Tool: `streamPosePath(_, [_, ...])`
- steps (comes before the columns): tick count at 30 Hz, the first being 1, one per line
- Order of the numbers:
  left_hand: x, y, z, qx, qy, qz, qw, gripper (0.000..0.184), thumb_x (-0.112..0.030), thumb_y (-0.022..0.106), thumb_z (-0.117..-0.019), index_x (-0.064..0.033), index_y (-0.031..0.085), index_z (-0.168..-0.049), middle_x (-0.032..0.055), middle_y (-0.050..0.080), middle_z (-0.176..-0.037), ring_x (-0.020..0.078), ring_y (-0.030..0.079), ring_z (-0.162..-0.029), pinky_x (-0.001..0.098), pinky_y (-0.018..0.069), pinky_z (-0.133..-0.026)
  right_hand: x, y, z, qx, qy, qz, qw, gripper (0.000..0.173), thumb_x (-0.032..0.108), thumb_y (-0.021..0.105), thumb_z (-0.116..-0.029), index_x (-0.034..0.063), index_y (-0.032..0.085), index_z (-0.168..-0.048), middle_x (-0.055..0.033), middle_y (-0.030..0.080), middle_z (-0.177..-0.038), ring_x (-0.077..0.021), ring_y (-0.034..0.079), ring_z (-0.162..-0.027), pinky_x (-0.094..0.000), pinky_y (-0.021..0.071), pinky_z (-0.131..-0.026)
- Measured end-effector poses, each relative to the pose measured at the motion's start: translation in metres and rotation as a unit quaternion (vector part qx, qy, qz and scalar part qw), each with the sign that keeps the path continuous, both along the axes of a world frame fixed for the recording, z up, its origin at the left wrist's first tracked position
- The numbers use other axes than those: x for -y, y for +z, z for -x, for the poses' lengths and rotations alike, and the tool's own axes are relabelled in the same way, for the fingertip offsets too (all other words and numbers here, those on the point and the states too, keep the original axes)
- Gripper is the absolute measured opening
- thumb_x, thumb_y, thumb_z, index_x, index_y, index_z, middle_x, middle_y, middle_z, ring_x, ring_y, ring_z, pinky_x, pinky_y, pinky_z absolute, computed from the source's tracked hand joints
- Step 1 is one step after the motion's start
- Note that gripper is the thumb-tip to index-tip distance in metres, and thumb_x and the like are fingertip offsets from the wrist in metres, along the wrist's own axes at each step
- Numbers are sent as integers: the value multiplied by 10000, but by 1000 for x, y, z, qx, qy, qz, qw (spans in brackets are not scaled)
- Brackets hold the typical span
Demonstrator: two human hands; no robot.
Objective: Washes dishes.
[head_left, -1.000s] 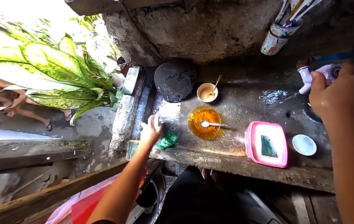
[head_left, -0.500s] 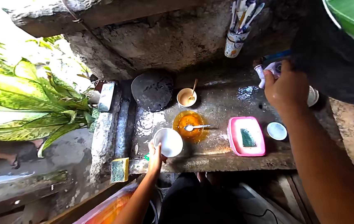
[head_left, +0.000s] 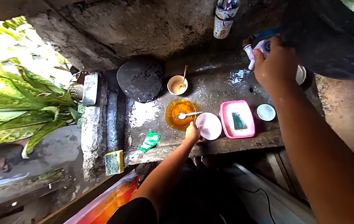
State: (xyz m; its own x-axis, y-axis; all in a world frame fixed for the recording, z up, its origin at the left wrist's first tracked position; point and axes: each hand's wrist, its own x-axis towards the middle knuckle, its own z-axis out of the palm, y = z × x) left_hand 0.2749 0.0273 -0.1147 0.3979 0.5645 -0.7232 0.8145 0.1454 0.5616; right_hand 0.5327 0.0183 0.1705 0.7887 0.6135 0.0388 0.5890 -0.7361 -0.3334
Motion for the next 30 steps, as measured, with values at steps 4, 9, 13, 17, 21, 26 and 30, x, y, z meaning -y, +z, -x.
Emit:
streamPosePath(4, [-17, 16, 22, -22, -21, -39, 999, 472, -431, 568, -1045, -30, 611, -1288, 165, 719, -1085, 276, 745, -875, 485, 623, -811, 0, -2, -3, 0, -1, 3, 1000, 593, 412, 510, -1071, -34, 475, -1460, -341, 616, -1269, -517, 617, -1184, -675, 490, -960])
streamPosePath(9, [-78, 6, 90, -121, 159, -124, 972, 573, -353, 627, -1000, 22, 492, -1412, 265, 648, -1246, 388, 681, -1106, 570, 561, -938, -3, -3, 0, -4, -5, 2, 1000, 597, 411, 512, -1072, -37, 469, -1463, -346, 617, -1255, -528, 626, -1155, -684, 499, -926])
streamPosePath(13, [-99, -43, 99, -18, 254, -21, 967, 497, -303, 725, -960, -19, 567, -1336, 262, 668, -1150, 373, 714, -934, 541, 615, -780, -7, -4, 1, -9, -22, 3, 1000, 590, 412, 513, -1072, -15, 466, -1476, -308, 622, -1286, -494, 648, -1137, -657, 522, -917])
streamPosePath(17, [-94, -33, 78, 43, 304, 11, 952, 407, -182, 619, -1015, -24, 521, -1376, 261, 650, -1182, 363, 718, -907, 520, 626, -725, -5, -5, -3, -11, -20, 1, 1000, 578, 405, 516, -1071, 10, 468, -1490, -268, 639, -1286, -454, 664, -1132, -622, 541, -913])
streamPosePath(21, [-97, -19, 74, 117, 291, 12, 950, 381, -169, 482, -1081, -36, 426, -1434, 220, 686, -1156, 314, 741, -794, 463, 643, -648, -5, -6, -2, -12, -12, 1, 1000, 577, 408, 513, -1071, 12, 465, -1487, -281, 636, -1276, -457, 660, -1136, -621, 532, -923])
streamPosePath(26, [-110, -8, 77, 129, 201, -50, 970, 335, -168, 429, -1090, -13, 413, -1386, 176, 718, -1082, 268, 736, -704, 425, 638, -604, -8, -7, -1, -4, -17, 3, 1000, 583, 417, 508, -1073, 0, 467, -1478, -290, 631, -1270, -470, 666, -1110, -625, 540, -897])
streamPosePath(30, [-118, 0, 76, 113, 189, -80, 972, 322, -169, 455, -1064, -15, 455, -1347, 185, 692, -1057, 264, 727, -702, 433, 636, -595, -9, -7, 0, -2, -13, 3, 1000, 584, 411, 502, -1075, -1, 459, -1485, -298, 629, -1269, -471, 667, -1106, -620, 541, -896])
